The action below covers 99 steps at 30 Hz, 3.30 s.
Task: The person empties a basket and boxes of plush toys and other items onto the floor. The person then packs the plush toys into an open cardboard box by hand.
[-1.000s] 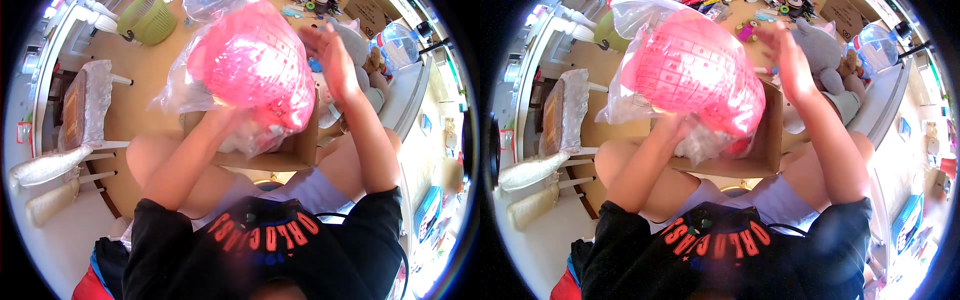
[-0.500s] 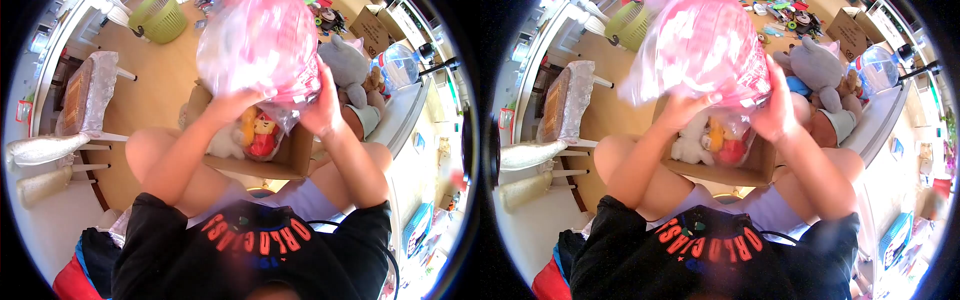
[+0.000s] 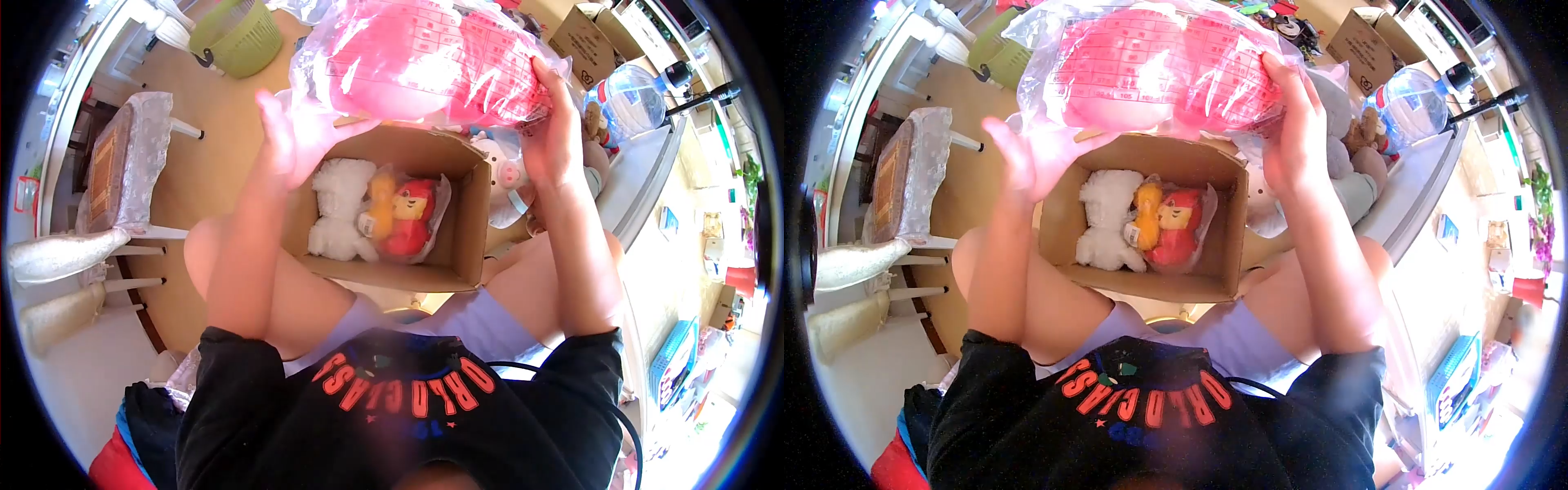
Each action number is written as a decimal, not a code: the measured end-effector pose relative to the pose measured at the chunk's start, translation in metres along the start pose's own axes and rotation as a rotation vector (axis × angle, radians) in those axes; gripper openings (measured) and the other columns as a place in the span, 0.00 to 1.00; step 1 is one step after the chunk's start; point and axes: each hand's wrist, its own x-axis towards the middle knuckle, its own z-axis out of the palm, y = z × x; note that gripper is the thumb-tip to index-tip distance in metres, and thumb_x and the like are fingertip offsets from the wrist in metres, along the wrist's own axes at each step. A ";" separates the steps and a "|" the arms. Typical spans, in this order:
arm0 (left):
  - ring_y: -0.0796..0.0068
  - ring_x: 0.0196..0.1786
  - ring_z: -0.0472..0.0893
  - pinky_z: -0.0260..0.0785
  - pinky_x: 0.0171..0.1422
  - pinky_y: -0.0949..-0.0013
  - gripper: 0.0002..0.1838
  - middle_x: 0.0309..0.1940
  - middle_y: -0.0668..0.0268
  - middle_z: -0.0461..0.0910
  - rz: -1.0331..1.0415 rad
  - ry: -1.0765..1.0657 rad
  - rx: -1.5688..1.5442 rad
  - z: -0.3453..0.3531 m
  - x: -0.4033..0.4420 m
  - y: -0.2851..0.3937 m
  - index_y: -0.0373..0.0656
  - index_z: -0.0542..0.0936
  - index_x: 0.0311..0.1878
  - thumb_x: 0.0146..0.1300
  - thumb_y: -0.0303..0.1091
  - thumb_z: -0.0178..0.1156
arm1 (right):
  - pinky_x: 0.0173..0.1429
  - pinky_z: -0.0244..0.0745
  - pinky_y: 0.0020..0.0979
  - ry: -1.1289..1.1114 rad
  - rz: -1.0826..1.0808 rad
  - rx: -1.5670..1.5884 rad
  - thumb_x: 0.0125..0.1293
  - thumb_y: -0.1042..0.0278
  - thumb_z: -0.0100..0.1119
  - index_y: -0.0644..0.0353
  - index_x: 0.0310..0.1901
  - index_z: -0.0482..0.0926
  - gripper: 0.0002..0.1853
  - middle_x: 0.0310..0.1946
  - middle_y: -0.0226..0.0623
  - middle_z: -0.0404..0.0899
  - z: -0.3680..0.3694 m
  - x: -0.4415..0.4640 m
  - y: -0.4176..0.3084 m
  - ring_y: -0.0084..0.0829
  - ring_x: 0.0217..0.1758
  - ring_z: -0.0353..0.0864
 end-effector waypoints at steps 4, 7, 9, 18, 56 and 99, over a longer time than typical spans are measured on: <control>0.54 0.75 0.64 0.58 0.76 0.39 0.53 0.75 0.56 0.62 0.006 0.157 -0.146 0.002 0.001 0.008 0.42 0.53 0.78 0.64 0.78 0.41 | 0.66 0.69 0.33 -0.020 -0.064 -0.043 0.74 0.61 0.56 0.63 0.61 0.75 0.20 0.57 0.35 0.80 0.011 -0.010 0.003 0.27 0.58 0.79; 0.57 0.73 0.68 0.62 0.75 0.43 0.46 0.73 0.57 0.65 0.035 0.258 -0.118 0.002 0.003 0.004 0.42 0.56 0.77 0.70 0.71 0.42 | 0.63 0.70 0.27 -0.086 -0.122 -0.042 0.73 0.65 0.59 0.64 0.61 0.74 0.19 0.54 0.34 0.80 0.013 -0.013 0.006 0.23 0.56 0.78; 0.59 0.71 0.71 0.66 0.72 0.45 0.43 0.71 0.58 0.68 0.013 0.269 -0.082 0.000 0.001 0.001 0.41 0.58 0.76 0.72 0.68 0.42 | 0.64 0.69 0.27 -0.094 -0.148 -0.069 0.74 0.64 0.58 0.64 0.61 0.74 0.19 0.54 0.34 0.80 0.014 -0.014 0.008 0.22 0.57 0.77; 0.68 0.60 0.80 0.75 0.63 0.57 0.28 0.61 0.61 0.77 -0.090 0.317 -0.082 -0.003 0.000 -0.008 0.42 0.67 0.70 0.77 0.52 0.48 | 0.69 0.68 0.31 -0.063 -0.192 -0.139 0.78 0.65 0.50 0.68 0.71 0.63 0.25 0.63 0.39 0.74 0.015 -0.015 0.010 0.27 0.65 0.74; 0.64 0.62 0.78 0.69 0.69 0.56 0.22 0.62 0.58 0.77 -0.006 0.536 -0.272 -0.022 0.002 -0.044 0.38 0.69 0.68 0.80 0.42 0.44 | 0.80 0.48 0.41 0.106 -0.355 -1.054 0.78 0.43 0.32 0.62 0.72 0.67 0.34 0.75 0.48 0.60 -0.042 0.048 -0.009 0.43 0.80 0.55; 0.70 0.64 0.76 0.68 0.70 0.60 0.22 0.64 0.63 0.76 -0.071 0.502 -0.138 -0.002 -0.003 -0.055 0.42 0.70 0.68 0.80 0.44 0.44 | 0.67 0.61 0.40 -1.546 0.530 0.762 0.71 0.73 0.53 0.68 0.54 0.73 0.13 0.52 0.45 0.72 0.043 -0.166 -0.008 0.41 0.58 0.69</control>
